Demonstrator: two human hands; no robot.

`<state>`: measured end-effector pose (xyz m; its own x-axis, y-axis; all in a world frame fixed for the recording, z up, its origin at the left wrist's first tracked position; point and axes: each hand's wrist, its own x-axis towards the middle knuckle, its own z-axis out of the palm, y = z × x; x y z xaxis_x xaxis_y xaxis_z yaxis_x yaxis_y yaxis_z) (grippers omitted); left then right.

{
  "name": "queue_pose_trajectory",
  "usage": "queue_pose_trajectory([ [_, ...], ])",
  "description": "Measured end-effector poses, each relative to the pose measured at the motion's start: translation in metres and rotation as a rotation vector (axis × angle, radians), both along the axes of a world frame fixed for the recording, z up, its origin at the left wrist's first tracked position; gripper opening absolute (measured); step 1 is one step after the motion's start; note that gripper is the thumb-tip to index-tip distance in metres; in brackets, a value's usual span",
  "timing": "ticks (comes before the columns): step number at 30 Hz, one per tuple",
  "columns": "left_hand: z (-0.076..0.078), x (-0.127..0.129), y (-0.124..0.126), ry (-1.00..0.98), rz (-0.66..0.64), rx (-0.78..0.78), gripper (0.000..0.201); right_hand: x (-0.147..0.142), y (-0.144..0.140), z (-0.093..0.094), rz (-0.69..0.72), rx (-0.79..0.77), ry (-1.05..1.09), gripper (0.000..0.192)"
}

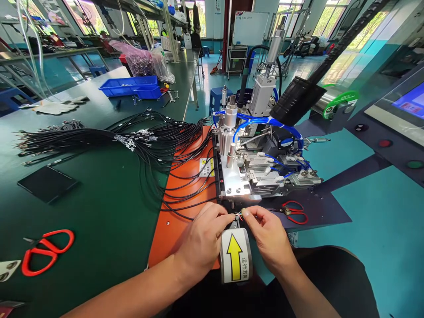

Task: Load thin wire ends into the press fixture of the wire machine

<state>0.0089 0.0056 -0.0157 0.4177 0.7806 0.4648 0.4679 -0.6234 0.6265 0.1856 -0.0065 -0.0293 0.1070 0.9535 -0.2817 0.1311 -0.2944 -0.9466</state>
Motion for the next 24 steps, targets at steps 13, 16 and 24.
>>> queue_pose_trajectory([
  [13, 0.0010, 0.0009, 0.0001, 0.014, 0.005, 0.009, 0.021, -0.0002, -0.0011, -0.0054, 0.001, 0.027, -0.028, 0.043],
  [16, 0.0004, 0.0013, -0.0001, 0.035, 0.006, -0.009, 0.022, -0.0003, -0.0010, -0.0047, 0.005, 0.030, -0.055, 0.043],
  [24, -0.0022, 0.0008, -0.0004, 0.083, 0.000, -0.034, 0.014, -0.0022, -0.0016, -0.0024, -0.003, 0.037, -0.133, 0.042],
])
